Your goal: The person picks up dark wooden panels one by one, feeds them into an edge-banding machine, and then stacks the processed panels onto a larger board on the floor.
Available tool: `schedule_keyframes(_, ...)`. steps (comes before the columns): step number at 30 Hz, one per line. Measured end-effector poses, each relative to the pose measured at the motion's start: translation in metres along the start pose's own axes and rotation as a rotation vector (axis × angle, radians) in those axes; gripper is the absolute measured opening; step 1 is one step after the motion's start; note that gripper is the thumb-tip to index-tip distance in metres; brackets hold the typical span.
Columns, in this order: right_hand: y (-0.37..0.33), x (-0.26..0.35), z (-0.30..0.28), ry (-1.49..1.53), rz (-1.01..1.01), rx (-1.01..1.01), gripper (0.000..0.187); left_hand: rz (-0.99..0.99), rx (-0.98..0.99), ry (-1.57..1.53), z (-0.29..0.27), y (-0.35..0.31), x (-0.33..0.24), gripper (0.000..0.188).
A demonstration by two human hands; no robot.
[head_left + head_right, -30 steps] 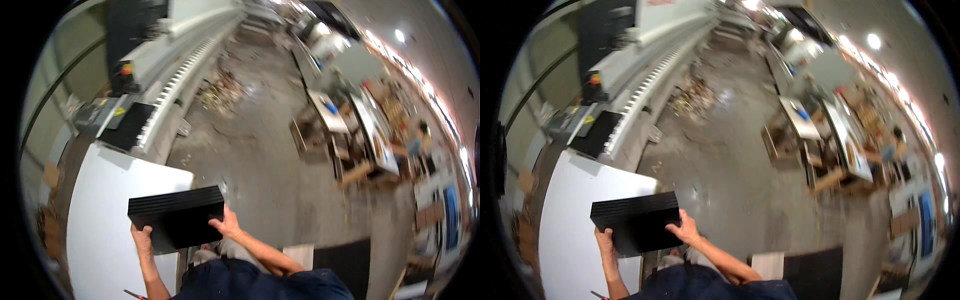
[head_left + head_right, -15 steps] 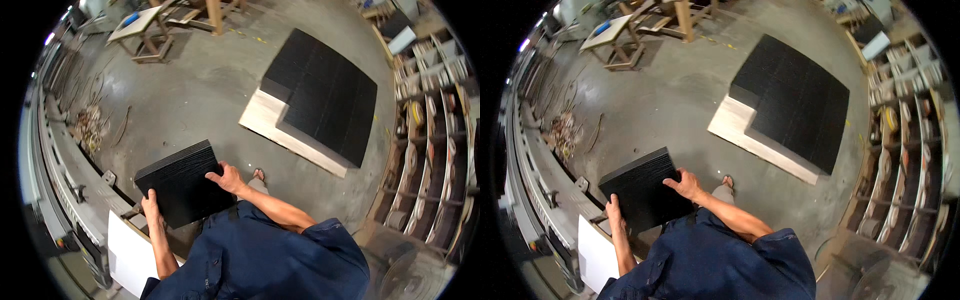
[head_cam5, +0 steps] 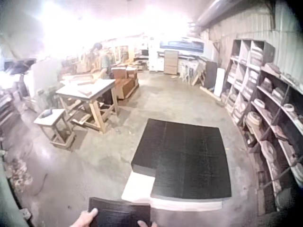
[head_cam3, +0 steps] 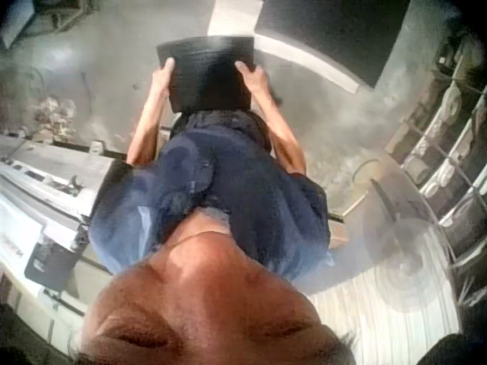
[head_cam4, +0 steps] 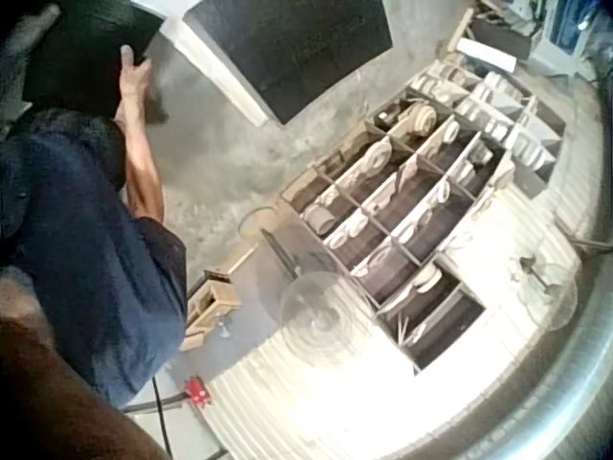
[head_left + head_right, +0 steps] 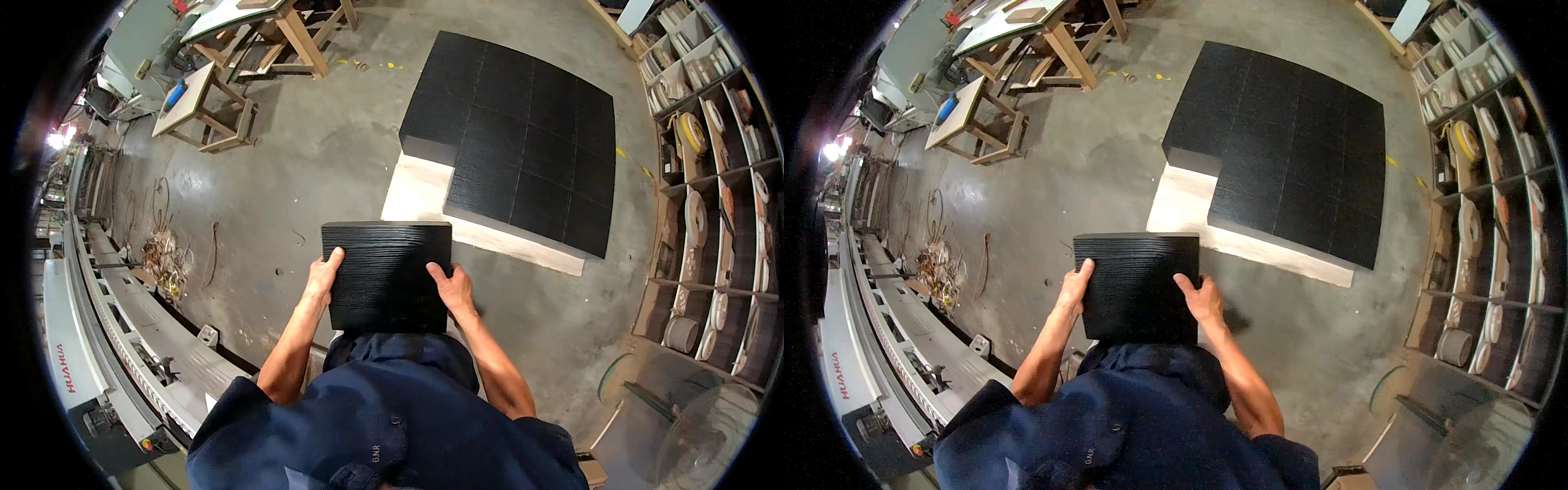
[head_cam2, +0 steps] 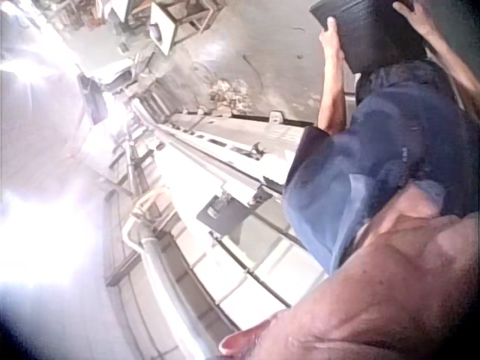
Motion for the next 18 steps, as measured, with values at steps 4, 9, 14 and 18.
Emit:
schedule_keyframes(4, 0.045, -0.016, 0.02, -0.002, 0.108, 0.002, 0.082, -0.086, -0.035, 0.053, -0.012, 0.076, 0.006, 0.066)
schedule_keyframes(9, 0.116, -0.042, 0.056, 0.156, 0.333, 0.022, 0.076, -0.171, 0.103, 0.142, 0.023, 0.155, -0.045, 0.056)
schedule_keyframes(14, 0.183, -0.074, 0.117, 0.562, 0.447, -0.016, 0.064, -0.222, 0.114, 0.389, 0.016, 0.285, -0.03, 0.058)
schedule_keyframes(18, 0.281, -0.099, 0.157, 0.398, 0.319, -0.06, 0.058, -0.19, 0.129, 0.441, 0.005, 0.404, 0.005, 0.07)
Point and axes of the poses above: each hand's wrist, its own y-axis towards the middle knuckle, its own z-axis out of the palm, x = y × z, the point moved 9 cm from there along y, towards the middle knuckle, and after that the axes turned 6 degrees about x, right-handed, at the moved point
